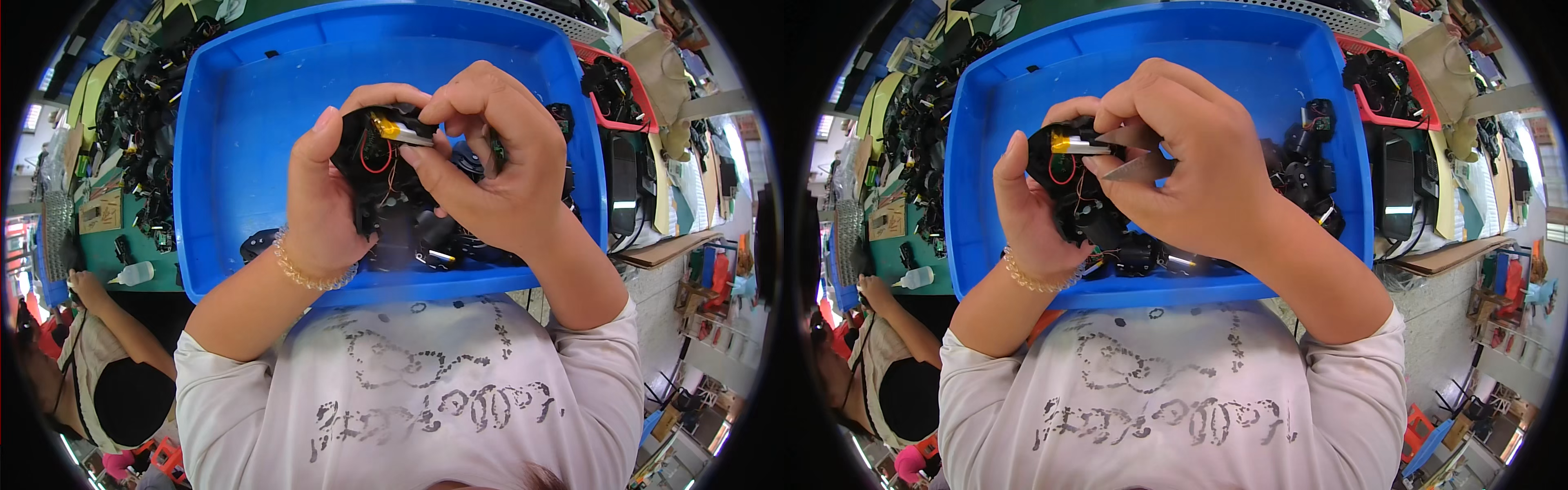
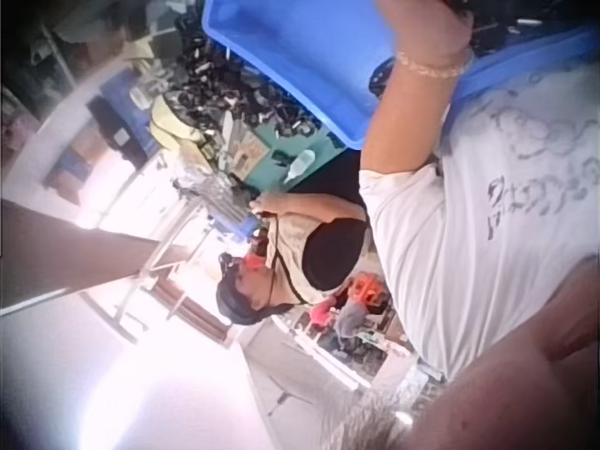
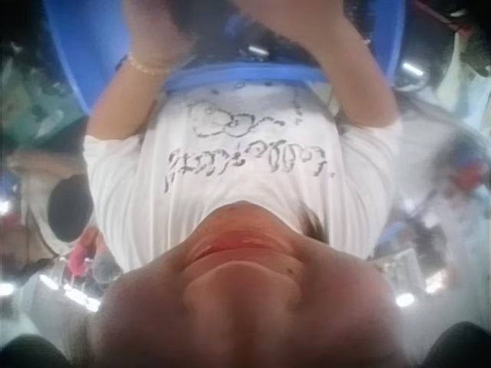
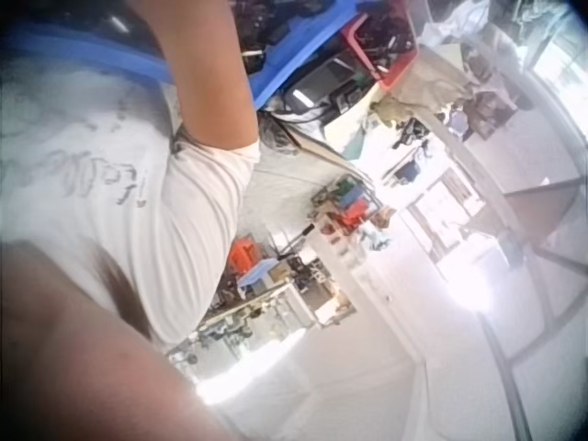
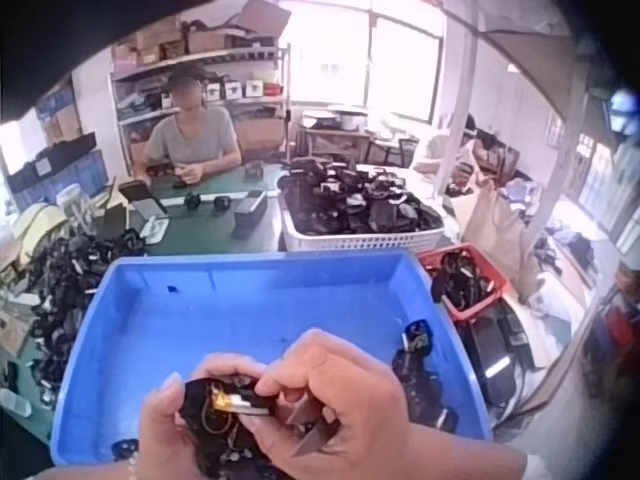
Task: The person assembles small electronic components and wiring into plastic device housings by hand.
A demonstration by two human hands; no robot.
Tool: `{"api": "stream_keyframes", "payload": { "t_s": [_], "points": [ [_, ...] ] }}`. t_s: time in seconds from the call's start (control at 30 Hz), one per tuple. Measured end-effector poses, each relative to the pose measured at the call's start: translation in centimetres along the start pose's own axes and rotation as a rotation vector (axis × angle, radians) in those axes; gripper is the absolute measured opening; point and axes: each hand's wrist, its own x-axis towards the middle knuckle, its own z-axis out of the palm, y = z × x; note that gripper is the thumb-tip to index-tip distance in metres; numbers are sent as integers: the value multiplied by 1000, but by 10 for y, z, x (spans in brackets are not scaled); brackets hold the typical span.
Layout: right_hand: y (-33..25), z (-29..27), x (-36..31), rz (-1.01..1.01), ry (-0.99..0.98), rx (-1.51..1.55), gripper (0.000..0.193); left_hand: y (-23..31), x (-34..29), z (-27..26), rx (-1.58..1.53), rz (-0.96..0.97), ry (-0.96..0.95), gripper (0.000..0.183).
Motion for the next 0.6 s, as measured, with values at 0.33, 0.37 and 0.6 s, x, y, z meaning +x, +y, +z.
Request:
{"api": "stream_keyframes", "payload": {
  "t_s": [0.33, 0.37, 0.6],
  "points": [
    [3, -1, 2, 70, -99, -20, 20, -3, 4, 1, -166, -3, 74, 52],
    [3, -1, 2, 79, -110, -15, 19, -2, 5, 2, -151, -4, 144, 51],
    [1, -7, 4, 118, -68, -53, 21, -8, 6, -4, -264, -231, 0, 46]
  ]
}}
